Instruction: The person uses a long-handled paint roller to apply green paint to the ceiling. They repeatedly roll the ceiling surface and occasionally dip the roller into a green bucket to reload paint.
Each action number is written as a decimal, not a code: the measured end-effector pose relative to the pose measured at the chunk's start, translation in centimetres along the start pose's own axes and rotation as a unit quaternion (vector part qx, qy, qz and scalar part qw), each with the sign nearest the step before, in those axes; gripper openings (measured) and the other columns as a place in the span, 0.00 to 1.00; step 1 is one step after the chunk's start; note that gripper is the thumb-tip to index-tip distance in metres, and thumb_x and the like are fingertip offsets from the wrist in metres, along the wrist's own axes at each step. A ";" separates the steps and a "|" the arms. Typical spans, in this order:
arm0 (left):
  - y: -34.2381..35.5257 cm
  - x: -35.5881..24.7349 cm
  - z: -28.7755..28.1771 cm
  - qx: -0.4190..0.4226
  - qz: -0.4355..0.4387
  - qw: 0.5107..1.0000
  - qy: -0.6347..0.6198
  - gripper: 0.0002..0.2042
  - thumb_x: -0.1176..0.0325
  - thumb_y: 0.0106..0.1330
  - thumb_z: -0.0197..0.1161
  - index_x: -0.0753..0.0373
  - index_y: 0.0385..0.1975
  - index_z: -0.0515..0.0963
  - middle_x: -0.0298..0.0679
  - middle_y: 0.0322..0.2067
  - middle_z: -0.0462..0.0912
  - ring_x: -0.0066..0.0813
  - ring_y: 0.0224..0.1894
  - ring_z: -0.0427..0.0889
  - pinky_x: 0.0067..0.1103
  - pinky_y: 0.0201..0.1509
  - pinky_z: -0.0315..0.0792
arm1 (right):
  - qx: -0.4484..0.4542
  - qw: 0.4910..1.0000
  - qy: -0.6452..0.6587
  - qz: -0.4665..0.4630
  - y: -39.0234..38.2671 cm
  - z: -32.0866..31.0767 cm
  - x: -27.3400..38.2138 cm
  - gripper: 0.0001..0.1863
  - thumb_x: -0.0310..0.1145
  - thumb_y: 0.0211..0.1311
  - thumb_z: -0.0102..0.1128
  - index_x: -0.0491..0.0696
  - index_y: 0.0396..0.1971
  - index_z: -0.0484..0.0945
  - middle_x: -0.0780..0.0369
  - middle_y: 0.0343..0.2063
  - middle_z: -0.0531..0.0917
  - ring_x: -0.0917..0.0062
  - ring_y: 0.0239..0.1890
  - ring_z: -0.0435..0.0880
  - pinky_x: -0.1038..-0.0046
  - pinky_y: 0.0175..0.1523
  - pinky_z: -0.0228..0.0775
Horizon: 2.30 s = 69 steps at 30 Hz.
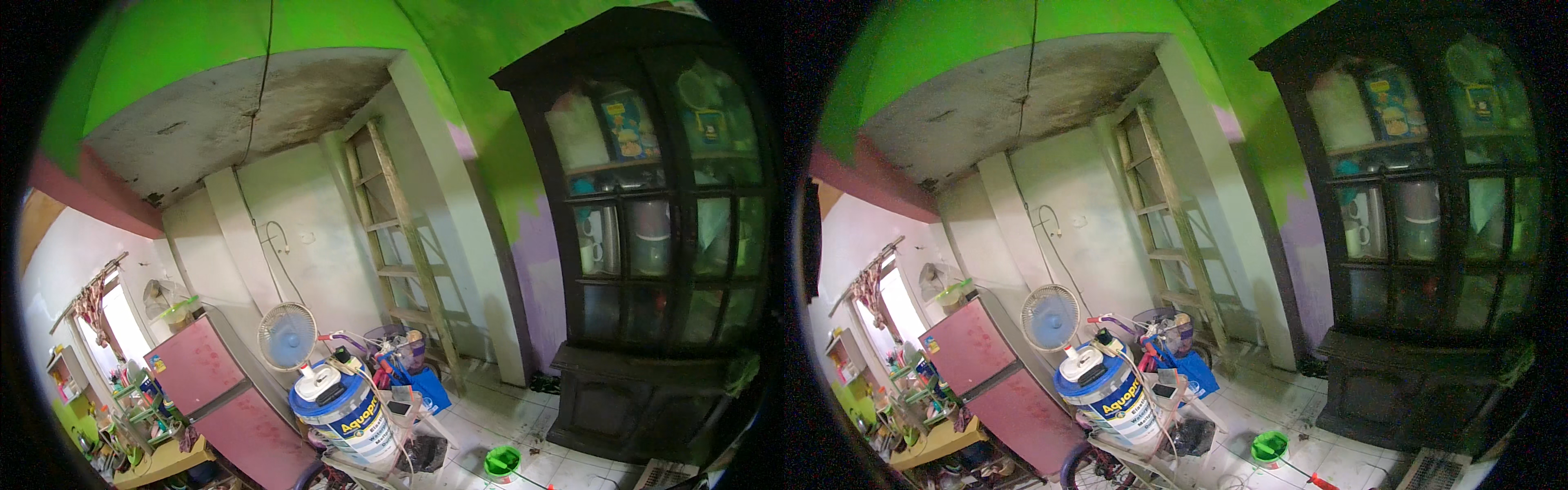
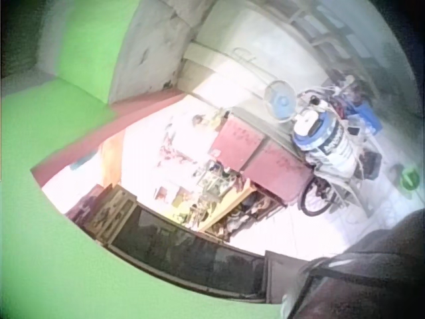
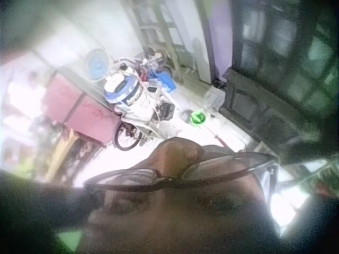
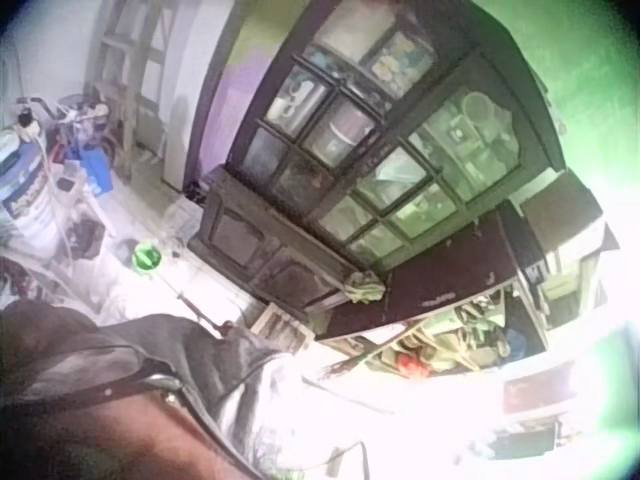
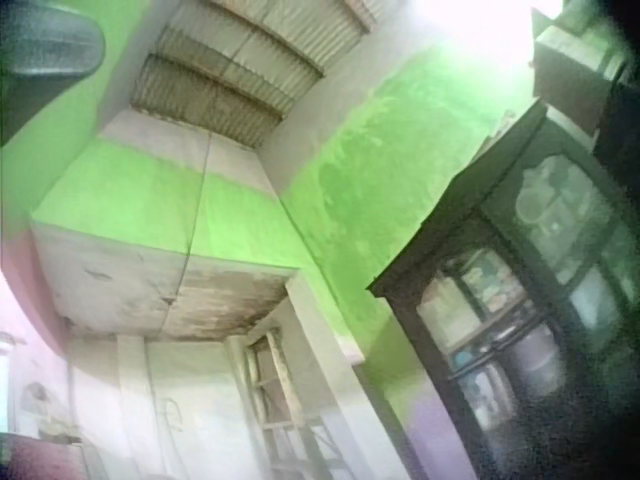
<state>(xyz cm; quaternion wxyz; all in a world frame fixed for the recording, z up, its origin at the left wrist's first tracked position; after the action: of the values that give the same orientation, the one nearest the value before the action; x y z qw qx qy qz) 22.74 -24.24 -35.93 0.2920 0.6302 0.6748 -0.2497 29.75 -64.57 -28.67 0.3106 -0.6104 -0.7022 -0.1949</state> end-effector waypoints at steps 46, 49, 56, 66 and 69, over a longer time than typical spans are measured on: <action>3.2 -3.7 3.6 -0.004 -0.036 0.999 0.014 0.13 0.66 0.68 0.55 0.64 0.48 0.76 0.41 0.41 0.78 0.30 0.38 0.81 0.28 0.38 0.77 | -0.031 0.996 0.064 -0.050 2.2 -6.8 1.3 0.18 0.42 0.69 0.52 0.41 0.43 0.77 0.54 0.31 0.83 0.68 0.35 0.81 0.64 0.40 0.72; 3.5 -4.2 4.2 -0.003 -0.037 0.999 0.016 0.13 0.66 0.69 0.55 0.64 0.49 0.76 0.41 0.41 0.78 0.30 0.37 0.81 0.27 0.38 0.76 | -0.029 0.996 0.067 -0.051 2.4 -7.3 1.0 0.18 0.42 0.69 0.52 0.41 0.43 0.77 0.54 0.31 0.83 0.67 0.35 0.81 0.64 0.40 0.72; 4.7 -5.3 6.6 0.017 -0.023 0.999 0.014 0.13 0.67 0.69 0.55 0.64 0.50 0.75 0.40 0.41 0.78 0.29 0.37 0.81 0.27 0.38 0.76 | -0.037 0.996 0.071 -0.041 2.3 -8.5 -0.9 0.17 0.41 0.69 0.52 0.40 0.42 0.77 0.53 0.32 0.83 0.67 0.35 0.81 0.65 0.40 0.72; 6.8 -8.2 12.0 0.089 0.051 0.995 0.005 0.14 0.67 0.69 0.56 0.65 0.51 0.75 0.40 0.41 0.77 0.27 0.36 0.81 0.25 0.37 0.76 | -0.056 0.995 0.079 -0.016 0.7 -9.5 -3.8 0.16 0.39 0.69 0.53 0.39 0.42 0.77 0.52 0.32 0.83 0.66 0.35 0.81 0.65 0.41 0.72; 7.9 -10.1 14.0 0.124 0.112 0.986 0.008 0.14 0.68 0.69 0.56 0.65 0.51 0.75 0.40 0.41 0.77 0.27 0.36 0.81 0.25 0.36 0.76 | -0.066 0.994 0.083 -0.010 0.1 -9.7 -4.4 0.16 0.39 0.69 0.54 0.39 0.42 0.77 0.51 0.32 0.83 0.66 0.35 0.81 0.65 0.41 0.72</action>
<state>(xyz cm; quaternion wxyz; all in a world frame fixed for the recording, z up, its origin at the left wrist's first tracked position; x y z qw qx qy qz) 32.08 -40.60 -38.36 0.2323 0.7354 0.5659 -0.2915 32.09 -74.12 -24.53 0.3249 -0.6040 -0.6660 -0.2934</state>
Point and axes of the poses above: each hand's wrist, its own y-axis towards the middle knuckle, its own z-axis out of the palm, x = y × z, the point moved 6 cm from there along y, towards the middle knuckle
